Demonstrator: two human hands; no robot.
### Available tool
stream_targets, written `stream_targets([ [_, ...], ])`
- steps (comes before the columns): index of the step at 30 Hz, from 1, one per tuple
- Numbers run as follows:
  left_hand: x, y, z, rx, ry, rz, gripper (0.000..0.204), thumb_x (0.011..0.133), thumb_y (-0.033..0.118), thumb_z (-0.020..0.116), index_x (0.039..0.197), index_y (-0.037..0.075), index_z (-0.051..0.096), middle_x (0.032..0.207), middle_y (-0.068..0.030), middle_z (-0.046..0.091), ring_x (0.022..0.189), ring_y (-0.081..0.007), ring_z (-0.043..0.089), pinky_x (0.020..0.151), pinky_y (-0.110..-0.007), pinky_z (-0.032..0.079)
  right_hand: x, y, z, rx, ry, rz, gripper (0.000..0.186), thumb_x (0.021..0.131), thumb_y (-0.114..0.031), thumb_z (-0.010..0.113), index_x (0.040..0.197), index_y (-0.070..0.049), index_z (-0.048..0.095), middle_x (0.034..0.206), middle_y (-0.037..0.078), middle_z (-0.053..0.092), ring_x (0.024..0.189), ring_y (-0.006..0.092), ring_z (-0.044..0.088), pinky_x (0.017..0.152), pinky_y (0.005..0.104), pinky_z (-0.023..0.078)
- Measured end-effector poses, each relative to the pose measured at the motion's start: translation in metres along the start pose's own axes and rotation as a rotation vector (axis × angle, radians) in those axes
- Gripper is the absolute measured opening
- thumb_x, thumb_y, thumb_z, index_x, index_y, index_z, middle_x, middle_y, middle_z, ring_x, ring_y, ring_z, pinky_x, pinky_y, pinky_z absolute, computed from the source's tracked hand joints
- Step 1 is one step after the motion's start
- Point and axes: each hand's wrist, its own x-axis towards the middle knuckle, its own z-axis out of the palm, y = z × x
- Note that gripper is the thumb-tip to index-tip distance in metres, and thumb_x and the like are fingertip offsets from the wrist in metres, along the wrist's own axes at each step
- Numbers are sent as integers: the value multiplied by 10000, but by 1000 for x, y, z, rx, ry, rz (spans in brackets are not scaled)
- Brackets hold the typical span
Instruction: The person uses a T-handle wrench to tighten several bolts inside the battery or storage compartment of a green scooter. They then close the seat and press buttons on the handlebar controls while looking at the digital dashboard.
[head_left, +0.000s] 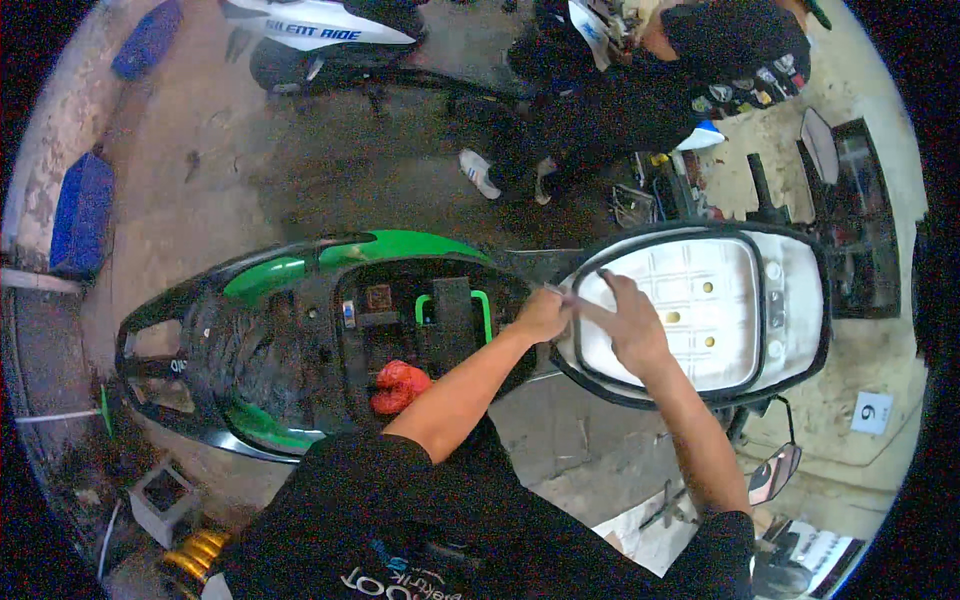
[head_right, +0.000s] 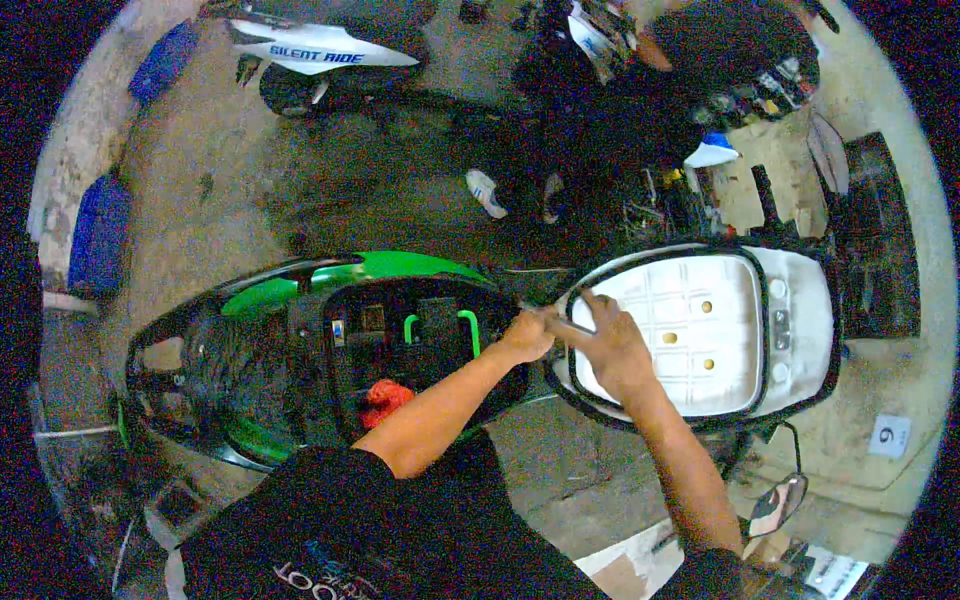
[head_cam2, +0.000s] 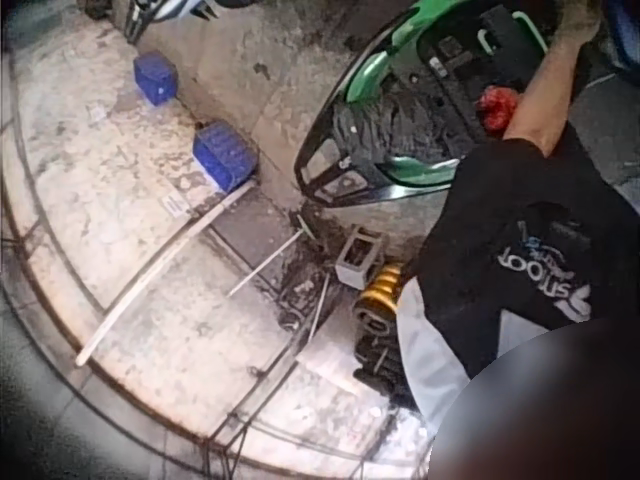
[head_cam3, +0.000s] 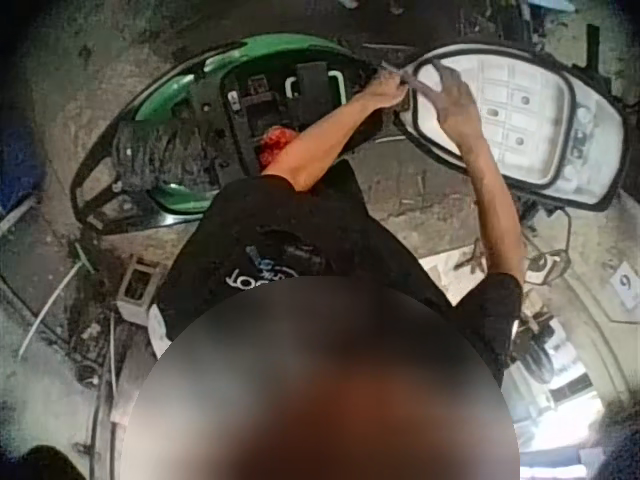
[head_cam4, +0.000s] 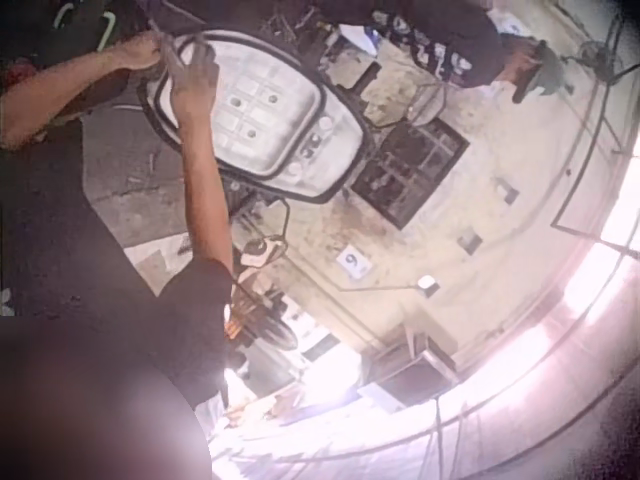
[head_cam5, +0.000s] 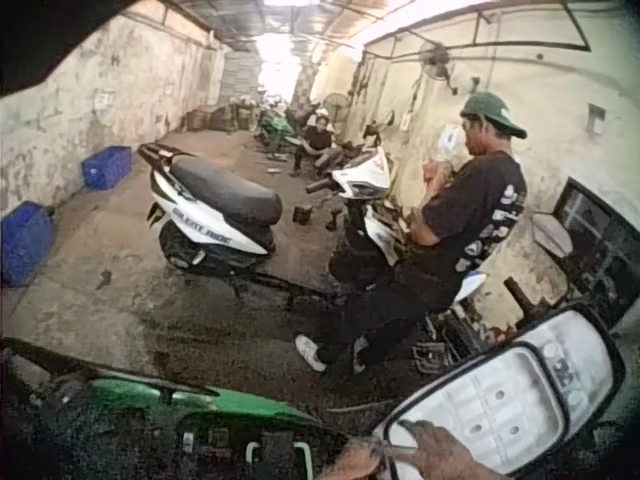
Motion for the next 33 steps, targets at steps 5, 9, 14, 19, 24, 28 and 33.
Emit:
stream_targets([
  [5,-8,-8,-2,39,-254,-96,172,723,153,602,853,43,617,830,-172,636,801,-359,600,725,-458,471,8,5,15,-115,-88,-142,401,799,-163,502,1186,-224,583,1096,119,522,983,283,493,895,454,381],
  [9,-9,-7,-5,144,-277,-65,231,745,207,640,914,51,611,951,-173,613,920,-362,550,807,-466,427,23,14,13,-158,-564,346,282,808,-414,590,954,-188,675,842,91,634,861,246,588,834,508,380],
  [14,4,-13,-12,160,-60,-207,226,820,234,549,913,51,644,934,-203,630,923,-378,584,863,-459,444,22,-1,21,-69,-67,276,427,824,-448,577,931,-40,643,802,128,629,794,286,596,749,394,465],
  [19,0,-5,-18,331,-298,-62,275,837,212,516,1057,65,589,987,-202,618,904,-395,581,833,-488,446,16,5,48,107,-113,87,434,833,-413,592,944,5,626,769,164,620,702,316,592,649,415,495],
  [24,1,-14,-21,196,-285,-50,257,820,183,548,1009,9,554,970,-214,596,938,-395,559,811,-490,443,27,18,44,1159,-384,1133,473,869,-380,571,836,90,606,671,180,605,532,273,610,527,360,521],
  [28,1,-35,-20,92,-300,1,200,841,194,511,948,34,567,954,-215,602,921,-411,560,803,-501,441,20,10,3,97,-6,179,525,839,-342,595,1197,30,501,1197,241,526,1092,379,502,966,431,391],
  [33,0,-20,-15,119,-282,-13,219,835,206,520,937,22,580,927,-226,611,904,-415,574,800,-490,454,-2,8,35,-45,-146,187,387,906,-363,508,962,10,589,879,157,636,659,282,601,629,395,508],
])
